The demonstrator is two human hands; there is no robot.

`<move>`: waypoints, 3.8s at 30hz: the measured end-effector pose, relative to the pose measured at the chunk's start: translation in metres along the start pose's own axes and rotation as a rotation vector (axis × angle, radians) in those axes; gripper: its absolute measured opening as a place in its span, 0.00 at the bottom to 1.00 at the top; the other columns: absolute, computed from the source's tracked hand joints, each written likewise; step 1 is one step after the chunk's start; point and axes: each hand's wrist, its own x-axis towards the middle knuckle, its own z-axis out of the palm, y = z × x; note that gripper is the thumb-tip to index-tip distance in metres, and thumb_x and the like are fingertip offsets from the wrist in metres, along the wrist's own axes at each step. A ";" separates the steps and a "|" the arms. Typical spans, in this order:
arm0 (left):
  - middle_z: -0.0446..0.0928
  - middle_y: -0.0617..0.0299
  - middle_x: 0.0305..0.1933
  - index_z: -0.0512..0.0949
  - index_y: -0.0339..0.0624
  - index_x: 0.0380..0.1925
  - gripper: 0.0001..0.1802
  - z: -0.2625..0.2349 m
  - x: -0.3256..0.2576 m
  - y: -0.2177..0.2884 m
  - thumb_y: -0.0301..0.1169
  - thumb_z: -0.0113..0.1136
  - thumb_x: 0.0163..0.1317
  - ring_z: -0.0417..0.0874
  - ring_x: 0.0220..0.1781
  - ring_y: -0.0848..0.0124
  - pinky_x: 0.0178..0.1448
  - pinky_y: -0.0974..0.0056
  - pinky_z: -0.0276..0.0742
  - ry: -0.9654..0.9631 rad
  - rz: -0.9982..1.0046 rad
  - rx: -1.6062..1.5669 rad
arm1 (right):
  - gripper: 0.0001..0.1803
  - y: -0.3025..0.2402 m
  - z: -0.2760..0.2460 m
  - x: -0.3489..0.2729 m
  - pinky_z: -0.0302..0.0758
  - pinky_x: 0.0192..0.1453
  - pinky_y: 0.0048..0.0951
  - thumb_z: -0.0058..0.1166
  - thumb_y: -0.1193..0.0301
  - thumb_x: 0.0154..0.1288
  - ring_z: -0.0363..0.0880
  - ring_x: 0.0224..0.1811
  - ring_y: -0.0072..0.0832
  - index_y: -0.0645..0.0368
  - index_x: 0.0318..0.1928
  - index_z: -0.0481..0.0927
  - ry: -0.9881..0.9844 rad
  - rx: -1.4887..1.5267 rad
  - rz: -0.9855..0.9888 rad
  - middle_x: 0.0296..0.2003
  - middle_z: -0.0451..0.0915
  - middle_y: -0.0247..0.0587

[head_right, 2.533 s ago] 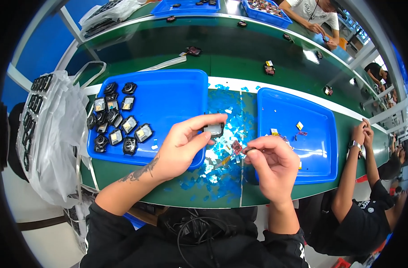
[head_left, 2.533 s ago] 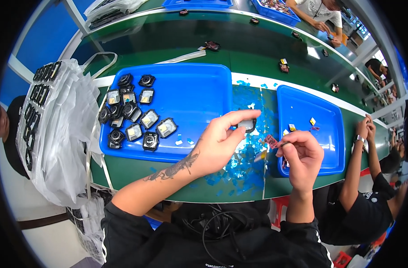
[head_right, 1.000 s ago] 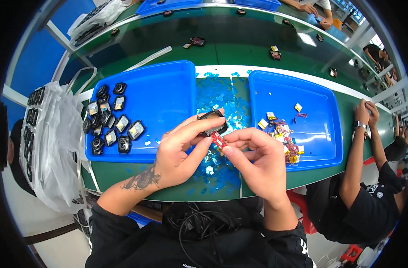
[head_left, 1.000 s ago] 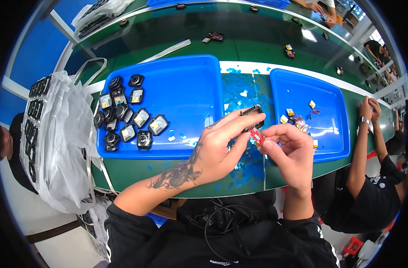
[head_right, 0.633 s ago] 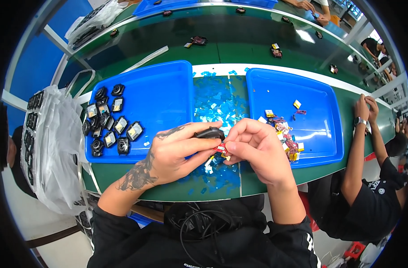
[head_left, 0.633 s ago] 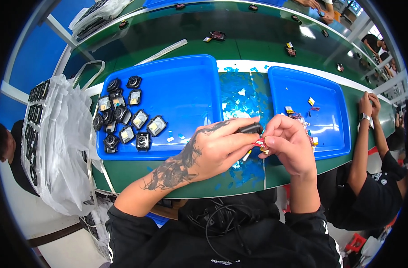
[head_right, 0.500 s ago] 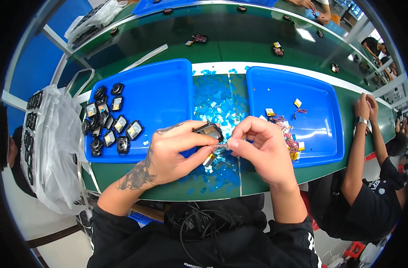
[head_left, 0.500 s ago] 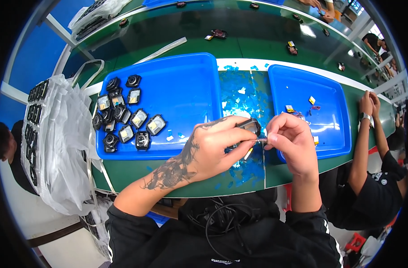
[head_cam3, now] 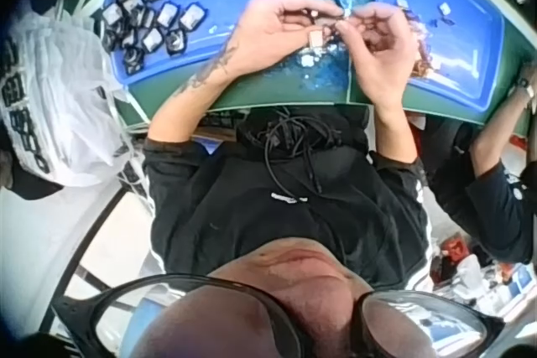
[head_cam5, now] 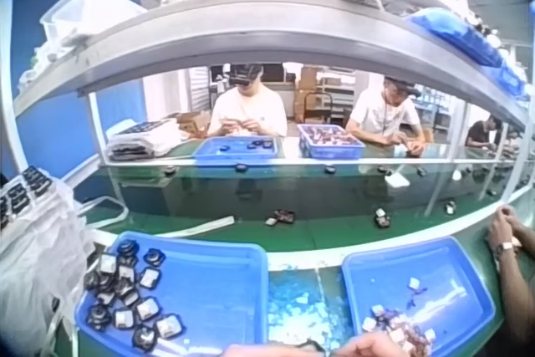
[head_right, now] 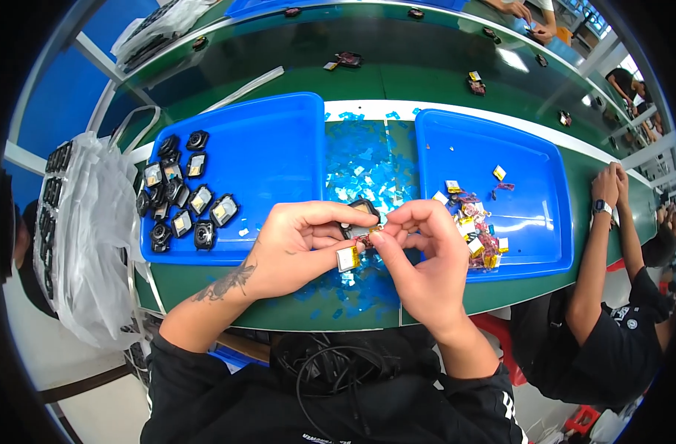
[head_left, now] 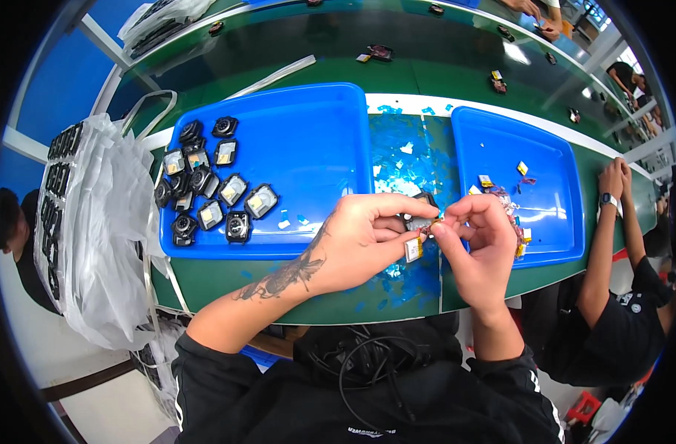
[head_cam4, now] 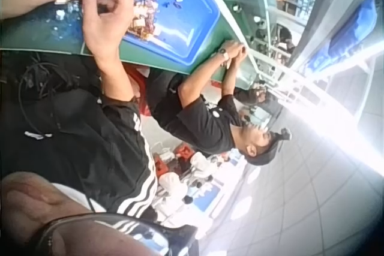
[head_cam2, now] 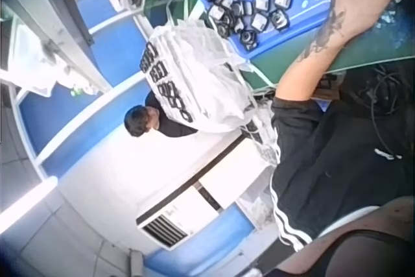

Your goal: The recorder is assembling small electronic components, likely batteries or sensors, at a factory workstation.

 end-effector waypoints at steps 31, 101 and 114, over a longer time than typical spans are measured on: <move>0.79 0.41 0.48 0.76 0.42 0.46 0.27 -0.116 -0.080 0.003 0.37 0.74 0.47 0.78 0.56 0.49 0.70 0.53 0.65 0.453 0.282 1.742 | 0.25 0.083 -0.074 0.275 0.77 0.45 0.31 0.70 0.69 0.50 0.81 0.38 0.30 0.65 0.48 0.78 0.049 -0.603 0.214 0.36 0.83 0.45; 0.79 0.59 0.45 0.79 0.33 0.47 0.12 -0.015 -0.003 -0.007 0.22 0.61 0.64 0.79 0.50 0.76 0.55 0.68 0.75 -0.212 -0.018 -0.193 | 0.07 -0.009 -0.006 0.016 0.77 0.44 0.21 0.56 0.86 0.61 0.74 0.43 0.20 0.66 0.39 0.77 -0.375 0.195 -0.047 0.44 0.73 0.43; 0.69 0.53 0.62 0.56 0.38 0.70 0.29 0.000 -0.010 -0.004 0.16 0.43 0.69 0.72 0.61 0.73 0.59 0.67 0.73 0.041 0.173 0.110 | 0.08 -0.018 0.018 0.012 0.65 0.23 0.18 0.65 0.83 0.55 0.71 0.21 0.16 0.63 0.35 0.80 -0.025 -0.525 -0.237 0.27 0.81 0.35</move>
